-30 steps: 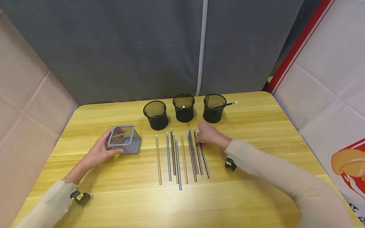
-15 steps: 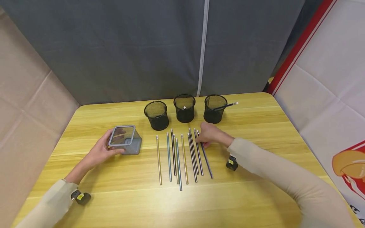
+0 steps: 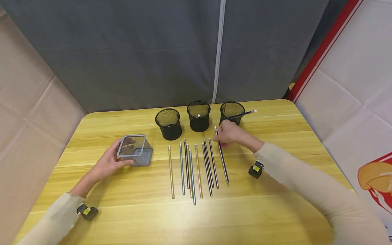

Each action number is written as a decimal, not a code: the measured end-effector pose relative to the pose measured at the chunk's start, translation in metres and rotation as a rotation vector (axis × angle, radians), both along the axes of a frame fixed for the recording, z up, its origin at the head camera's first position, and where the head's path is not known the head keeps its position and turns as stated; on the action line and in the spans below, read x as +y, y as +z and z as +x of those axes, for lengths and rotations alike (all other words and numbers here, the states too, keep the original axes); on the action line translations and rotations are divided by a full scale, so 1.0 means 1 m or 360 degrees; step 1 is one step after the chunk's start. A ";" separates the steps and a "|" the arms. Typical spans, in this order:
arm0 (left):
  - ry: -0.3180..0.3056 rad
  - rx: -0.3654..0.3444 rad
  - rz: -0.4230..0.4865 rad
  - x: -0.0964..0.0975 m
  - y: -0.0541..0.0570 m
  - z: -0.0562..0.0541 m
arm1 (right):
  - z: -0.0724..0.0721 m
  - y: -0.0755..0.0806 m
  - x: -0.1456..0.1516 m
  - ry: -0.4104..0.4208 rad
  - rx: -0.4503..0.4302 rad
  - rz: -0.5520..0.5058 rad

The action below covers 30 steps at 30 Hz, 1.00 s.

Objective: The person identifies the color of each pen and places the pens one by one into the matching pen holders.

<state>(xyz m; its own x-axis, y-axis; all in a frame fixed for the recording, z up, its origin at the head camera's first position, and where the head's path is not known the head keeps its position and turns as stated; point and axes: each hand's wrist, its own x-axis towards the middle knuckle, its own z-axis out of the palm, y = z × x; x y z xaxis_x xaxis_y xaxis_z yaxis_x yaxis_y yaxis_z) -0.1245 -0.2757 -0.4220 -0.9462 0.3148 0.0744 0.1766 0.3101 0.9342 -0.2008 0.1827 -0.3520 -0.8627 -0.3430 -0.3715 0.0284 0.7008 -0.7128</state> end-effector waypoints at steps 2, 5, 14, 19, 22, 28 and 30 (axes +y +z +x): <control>0.0000 0.0002 0.0002 0.000 0.000 0.000 | -0.002 0.005 0.003 -0.0030 0.0014 -0.0060; -0.0001 -0.0003 0.0004 0.001 0.001 0.000 | -0.003 0.012 0.009 -0.0031 0.0065 -0.0124; -0.0002 -0.0023 0.0017 -0.001 0.000 0.000 | -0.002 0.033 0.019 -0.0041 0.0177 -0.0281; 0.0002 -0.0016 0.0031 -0.002 -0.001 0.000 | -0.002 0.043 0.027 -0.0054 0.0316 -0.0291; 0.0003 -0.0014 0.0032 -0.003 -0.001 0.000 | -0.002 0.048 0.033 -0.0082 0.0397 -0.0295; 0.0000 -0.0005 0.0032 -0.004 -0.001 -0.001 | 0.001 0.056 0.046 -0.0168 0.0567 -0.0454; -0.0001 -0.0004 0.0031 -0.004 -0.001 -0.001 | 0.001 0.059 0.050 -0.0195 0.0617 -0.0486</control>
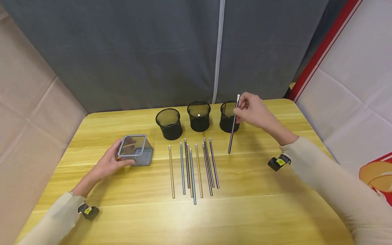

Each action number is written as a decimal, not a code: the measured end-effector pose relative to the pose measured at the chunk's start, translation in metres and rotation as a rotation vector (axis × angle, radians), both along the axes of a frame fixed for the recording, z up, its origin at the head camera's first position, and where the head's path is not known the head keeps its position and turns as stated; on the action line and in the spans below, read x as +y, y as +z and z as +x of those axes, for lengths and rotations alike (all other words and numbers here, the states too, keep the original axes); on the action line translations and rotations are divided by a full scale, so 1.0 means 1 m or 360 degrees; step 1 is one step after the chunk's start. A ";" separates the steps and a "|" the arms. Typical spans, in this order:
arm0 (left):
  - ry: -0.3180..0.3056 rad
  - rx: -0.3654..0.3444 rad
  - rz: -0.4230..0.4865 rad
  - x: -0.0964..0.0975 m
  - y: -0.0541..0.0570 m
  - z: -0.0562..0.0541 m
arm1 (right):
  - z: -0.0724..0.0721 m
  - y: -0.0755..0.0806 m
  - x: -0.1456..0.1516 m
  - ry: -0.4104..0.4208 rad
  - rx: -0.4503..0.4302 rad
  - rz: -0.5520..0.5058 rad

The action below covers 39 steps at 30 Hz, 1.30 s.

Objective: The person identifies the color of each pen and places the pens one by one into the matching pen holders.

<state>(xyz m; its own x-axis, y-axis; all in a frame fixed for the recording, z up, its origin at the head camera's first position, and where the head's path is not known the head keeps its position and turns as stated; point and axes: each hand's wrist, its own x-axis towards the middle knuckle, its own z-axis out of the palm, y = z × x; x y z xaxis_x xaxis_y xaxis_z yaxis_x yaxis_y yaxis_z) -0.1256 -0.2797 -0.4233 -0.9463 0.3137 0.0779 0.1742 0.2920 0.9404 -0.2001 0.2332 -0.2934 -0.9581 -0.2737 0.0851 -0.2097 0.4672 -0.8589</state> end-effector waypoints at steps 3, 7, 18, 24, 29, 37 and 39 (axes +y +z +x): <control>0.0003 -0.0003 -0.0011 0.000 0.000 0.000 | 0.000 0.005 0.006 -0.0041 0.0059 -0.0041; 0.0004 -0.0010 -0.0023 0.000 0.001 -0.001 | -0.002 0.012 0.015 -0.0099 0.0158 -0.0066; 0.0000 0.0011 -0.0053 0.002 -0.001 -0.002 | -0.011 0.034 0.044 -0.0279 0.0326 -0.0230; -0.0011 0.0013 -0.0043 0.002 -0.001 -0.003 | -0.016 0.038 0.053 -0.0313 0.0449 -0.0293; 0.0007 0.0002 -0.0053 0.003 -0.001 -0.002 | -0.023 0.040 0.058 -0.0290 0.0531 -0.0390; 0.0001 -0.0006 -0.0025 0.005 -0.002 -0.002 | -0.029 0.041 0.067 -0.0291 0.0632 -0.0439; -0.0005 -0.0009 0.0010 0.005 -0.002 -0.002 | -0.030 0.039 0.069 -0.0307 0.0632 -0.0368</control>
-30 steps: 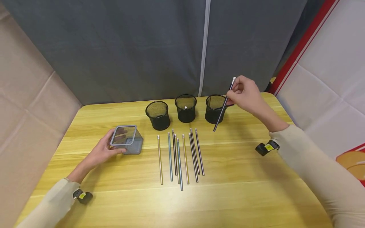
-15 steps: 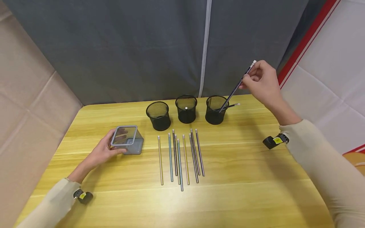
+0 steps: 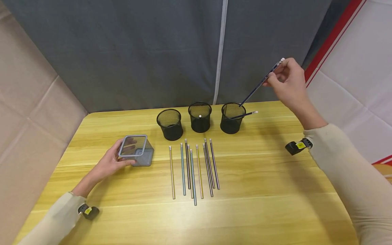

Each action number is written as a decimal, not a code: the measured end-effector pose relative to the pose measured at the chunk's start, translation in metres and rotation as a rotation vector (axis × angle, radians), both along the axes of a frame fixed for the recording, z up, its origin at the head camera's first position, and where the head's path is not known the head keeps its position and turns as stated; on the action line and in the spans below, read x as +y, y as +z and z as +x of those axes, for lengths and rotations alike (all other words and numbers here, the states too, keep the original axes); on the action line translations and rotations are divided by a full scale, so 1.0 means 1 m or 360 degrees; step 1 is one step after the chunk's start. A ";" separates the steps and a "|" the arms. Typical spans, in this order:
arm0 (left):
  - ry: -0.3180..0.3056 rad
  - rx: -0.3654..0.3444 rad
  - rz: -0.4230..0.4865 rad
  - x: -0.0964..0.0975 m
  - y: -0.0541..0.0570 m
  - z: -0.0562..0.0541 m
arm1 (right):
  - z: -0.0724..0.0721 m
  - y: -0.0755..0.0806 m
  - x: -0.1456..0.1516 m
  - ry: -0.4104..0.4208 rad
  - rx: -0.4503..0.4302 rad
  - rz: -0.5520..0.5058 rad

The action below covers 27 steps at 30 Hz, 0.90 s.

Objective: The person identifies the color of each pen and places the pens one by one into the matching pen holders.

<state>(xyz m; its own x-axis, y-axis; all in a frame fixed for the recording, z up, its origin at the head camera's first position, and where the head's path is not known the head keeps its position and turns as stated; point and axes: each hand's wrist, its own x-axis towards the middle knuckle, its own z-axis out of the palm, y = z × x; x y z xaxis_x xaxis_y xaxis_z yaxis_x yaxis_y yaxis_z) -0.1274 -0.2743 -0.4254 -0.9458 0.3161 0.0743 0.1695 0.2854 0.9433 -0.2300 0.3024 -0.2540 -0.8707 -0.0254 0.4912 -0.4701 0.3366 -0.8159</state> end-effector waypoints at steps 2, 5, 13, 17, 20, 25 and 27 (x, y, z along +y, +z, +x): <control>-0.0001 0.0000 0.0022 0.000 0.000 0.000 | -0.001 -0.003 0.002 -0.0027 0.0000 0.0060; 0.0003 0.0010 0.0021 0.001 0.001 0.000 | -0.003 -0.010 0.007 -0.0041 0.0013 0.0100; -0.0001 0.0008 0.0028 0.000 0.000 0.001 | -0.006 -0.035 0.013 0.0028 0.0018 0.0114; 0.0000 0.0009 0.0019 0.000 -0.001 0.002 | -0.005 -0.045 0.012 0.0009 -0.0054 0.0201; -0.0004 0.0013 0.0022 0.000 -0.002 0.002 | -0.005 -0.050 0.011 -0.0003 -0.0070 0.0245; -0.0005 0.0020 0.0023 0.000 -0.001 0.001 | -0.005 -0.057 0.011 0.0015 -0.0075 0.0302; -0.0004 0.0023 0.0016 0.000 -0.001 0.001 | -0.005 -0.059 0.010 0.0040 -0.0086 0.0306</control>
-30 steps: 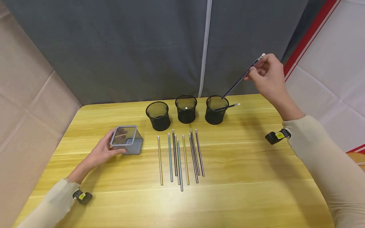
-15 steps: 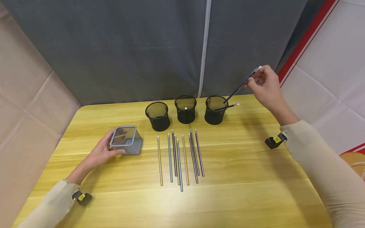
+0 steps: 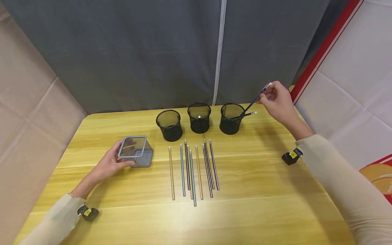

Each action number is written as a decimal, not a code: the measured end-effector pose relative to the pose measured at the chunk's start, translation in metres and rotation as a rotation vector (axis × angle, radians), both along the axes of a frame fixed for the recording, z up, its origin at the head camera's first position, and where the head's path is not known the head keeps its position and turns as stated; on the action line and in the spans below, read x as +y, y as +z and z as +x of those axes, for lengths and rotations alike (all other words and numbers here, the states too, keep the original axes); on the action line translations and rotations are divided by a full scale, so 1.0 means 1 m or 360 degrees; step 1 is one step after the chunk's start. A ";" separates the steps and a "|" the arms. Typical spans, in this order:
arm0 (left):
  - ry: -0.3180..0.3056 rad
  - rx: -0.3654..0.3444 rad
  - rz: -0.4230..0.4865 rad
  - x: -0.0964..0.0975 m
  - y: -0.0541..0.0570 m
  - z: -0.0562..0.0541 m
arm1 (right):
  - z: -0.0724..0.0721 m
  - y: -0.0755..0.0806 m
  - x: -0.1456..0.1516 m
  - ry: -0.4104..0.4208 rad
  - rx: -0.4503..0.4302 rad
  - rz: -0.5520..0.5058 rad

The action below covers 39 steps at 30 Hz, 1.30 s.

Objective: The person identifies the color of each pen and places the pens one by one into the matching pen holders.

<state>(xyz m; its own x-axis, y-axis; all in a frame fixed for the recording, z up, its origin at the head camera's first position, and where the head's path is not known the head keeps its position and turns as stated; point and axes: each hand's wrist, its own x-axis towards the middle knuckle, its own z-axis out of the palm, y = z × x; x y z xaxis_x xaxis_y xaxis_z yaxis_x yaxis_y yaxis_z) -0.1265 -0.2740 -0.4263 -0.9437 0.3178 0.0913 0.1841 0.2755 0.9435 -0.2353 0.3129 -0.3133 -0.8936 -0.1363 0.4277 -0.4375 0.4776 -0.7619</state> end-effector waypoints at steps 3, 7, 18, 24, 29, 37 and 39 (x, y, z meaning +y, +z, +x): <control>-0.0003 0.0001 -0.0003 0.000 0.000 0.000 | 0.001 0.000 0.000 0.0006 0.0003 0.0020; -0.0004 0.0004 -0.0007 0.000 0.001 0.000 | 0.003 0.008 0.000 -0.0013 0.0001 0.0028; -0.0003 0.0009 -0.0008 -0.001 0.001 -0.002 | 0.009 0.026 -0.003 0.0038 -0.0050 0.0024; -0.0004 0.0024 -0.0017 -0.002 0.000 -0.003 | 0.018 0.030 -0.017 0.0090 -0.0065 0.0075; -0.0009 0.0029 -0.0012 -0.002 0.001 -0.003 | 0.025 0.034 -0.029 0.0162 -0.0084 0.0114; -0.0007 0.0011 -0.0016 -0.002 0.000 -0.002 | 0.035 0.035 -0.050 0.0301 -0.0096 0.0106; -0.0004 0.0008 -0.0015 -0.001 0.000 -0.003 | 0.037 0.035 -0.054 0.0331 -0.0096 0.0090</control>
